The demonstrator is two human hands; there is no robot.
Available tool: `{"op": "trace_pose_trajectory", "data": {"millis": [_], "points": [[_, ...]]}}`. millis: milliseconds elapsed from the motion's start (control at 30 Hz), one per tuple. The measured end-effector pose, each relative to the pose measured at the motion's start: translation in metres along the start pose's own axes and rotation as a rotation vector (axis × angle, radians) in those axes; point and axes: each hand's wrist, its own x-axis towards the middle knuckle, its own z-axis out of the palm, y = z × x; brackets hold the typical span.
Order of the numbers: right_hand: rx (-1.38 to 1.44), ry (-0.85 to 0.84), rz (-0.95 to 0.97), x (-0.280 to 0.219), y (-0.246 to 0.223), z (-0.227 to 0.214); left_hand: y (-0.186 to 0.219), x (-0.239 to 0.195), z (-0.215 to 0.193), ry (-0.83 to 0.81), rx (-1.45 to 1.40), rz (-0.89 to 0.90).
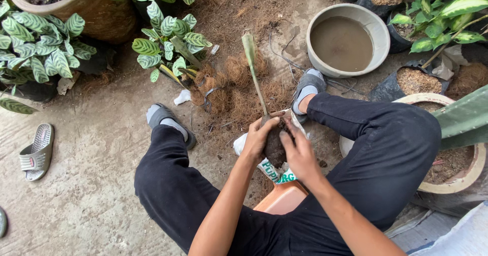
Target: The person sits on a low stool and uses both hands to repeatedly pack soil and fibrous material around a long, thin plant stem. They compress the material into a dense ball around the stem, occasionally adjusting their grip and the position of the stem.
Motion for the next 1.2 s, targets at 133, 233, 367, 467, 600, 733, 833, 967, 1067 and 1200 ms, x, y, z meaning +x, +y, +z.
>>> {"op": "trace_pose_trajectory", "data": {"millis": [133, 233, 367, 467, 600, 733, 833, 967, 1067, 1200], "points": [[-0.163, 0.056, -0.083, -0.015, -0.003, 0.015, -0.011, -0.006, 0.010, 0.106, 0.152, 0.102], [-0.217, 0.043, -0.106, -0.020, -0.001, 0.018, -0.013, -0.011, 0.015, 0.221, 0.057, 0.038], [-0.094, 0.075, -0.092, -0.015, 0.014, 0.015, -0.009, -0.017, 0.019, 0.258, 0.091, 0.067], [0.025, 0.136, -0.019, -0.013, 0.030, 0.015, -0.008, -0.019, 0.023, 0.284, 0.084, 0.090], [0.111, 0.157, 0.079, -0.015, 0.045, 0.021, -0.013, -0.015, 0.025, 0.353, 0.055, 0.174], [0.000, 0.254, -0.055, -0.020, 0.051, 0.031, -0.020, -0.010, 0.023, 0.440, 0.114, 0.176], [-0.058, 0.269, 0.013, -0.027, 0.055, 0.037, -0.027, -0.008, 0.021, 0.449, 0.176, 0.209], [-0.161, 0.213, 0.169, -0.027, 0.068, 0.034, -0.032, -0.011, 0.024, 0.514, 0.224, 0.234], [-0.014, 0.136, 0.114, -0.020, 0.085, 0.028, -0.032, -0.014, 0.032, 0.577, 0.286, 0.232], [0.147, 0.115, 0.142, 0.001, 0.112, 0.019, -0.030, -0.019, 0.039, 0.479, 0.417, 0.252]]}}
